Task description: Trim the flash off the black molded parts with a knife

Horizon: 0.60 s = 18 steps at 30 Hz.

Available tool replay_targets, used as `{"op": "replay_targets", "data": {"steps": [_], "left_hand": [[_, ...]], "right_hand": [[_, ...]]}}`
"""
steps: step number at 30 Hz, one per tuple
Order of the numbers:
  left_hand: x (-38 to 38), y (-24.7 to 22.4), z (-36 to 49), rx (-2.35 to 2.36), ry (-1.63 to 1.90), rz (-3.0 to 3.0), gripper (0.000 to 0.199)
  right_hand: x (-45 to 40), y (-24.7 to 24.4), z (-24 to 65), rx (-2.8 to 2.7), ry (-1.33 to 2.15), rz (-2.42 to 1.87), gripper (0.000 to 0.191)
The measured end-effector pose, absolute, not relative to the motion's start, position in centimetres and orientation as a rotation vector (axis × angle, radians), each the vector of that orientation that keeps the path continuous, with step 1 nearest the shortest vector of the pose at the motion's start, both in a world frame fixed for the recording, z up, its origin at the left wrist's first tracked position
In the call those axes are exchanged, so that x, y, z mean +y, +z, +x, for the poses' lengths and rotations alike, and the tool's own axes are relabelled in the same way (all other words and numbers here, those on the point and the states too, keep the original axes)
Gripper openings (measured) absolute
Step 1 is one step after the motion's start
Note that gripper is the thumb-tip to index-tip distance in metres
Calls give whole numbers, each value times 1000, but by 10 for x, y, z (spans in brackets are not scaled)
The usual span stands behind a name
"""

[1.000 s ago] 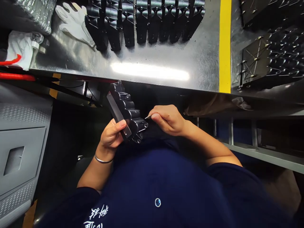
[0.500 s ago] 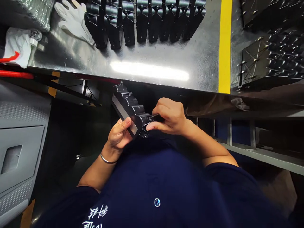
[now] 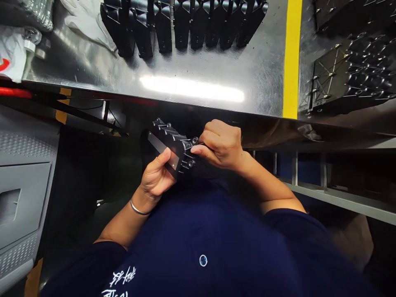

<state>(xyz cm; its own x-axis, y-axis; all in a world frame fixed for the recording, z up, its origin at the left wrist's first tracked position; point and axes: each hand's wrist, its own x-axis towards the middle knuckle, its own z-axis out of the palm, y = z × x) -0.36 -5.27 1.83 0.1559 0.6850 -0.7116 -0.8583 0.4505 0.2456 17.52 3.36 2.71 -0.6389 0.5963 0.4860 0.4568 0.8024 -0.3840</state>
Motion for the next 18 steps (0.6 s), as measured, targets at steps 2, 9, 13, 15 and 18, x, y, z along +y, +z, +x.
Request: {"op": "replay_targets", "data": {"steps": [2,9,13,15,18], "left_hand": [[-51,22,-3,876,1138,-291,25],[-47,31,-5,906,1107,-450,38],[-50,32,-8,887,1060,-394,29],[-50,34,-7,903,1051,-407,31],[-49,37,-5,928,1039,-455,35]], "right_hand": [[35,28,176,-2404,364,-776,56],[49,37,184,-2454,528,-768,50],[58,42,186,-2508,514,-769,53],[62,45,186,-2525,572,-719,54],[67,49,188,-2577,697,-634,56]]}}
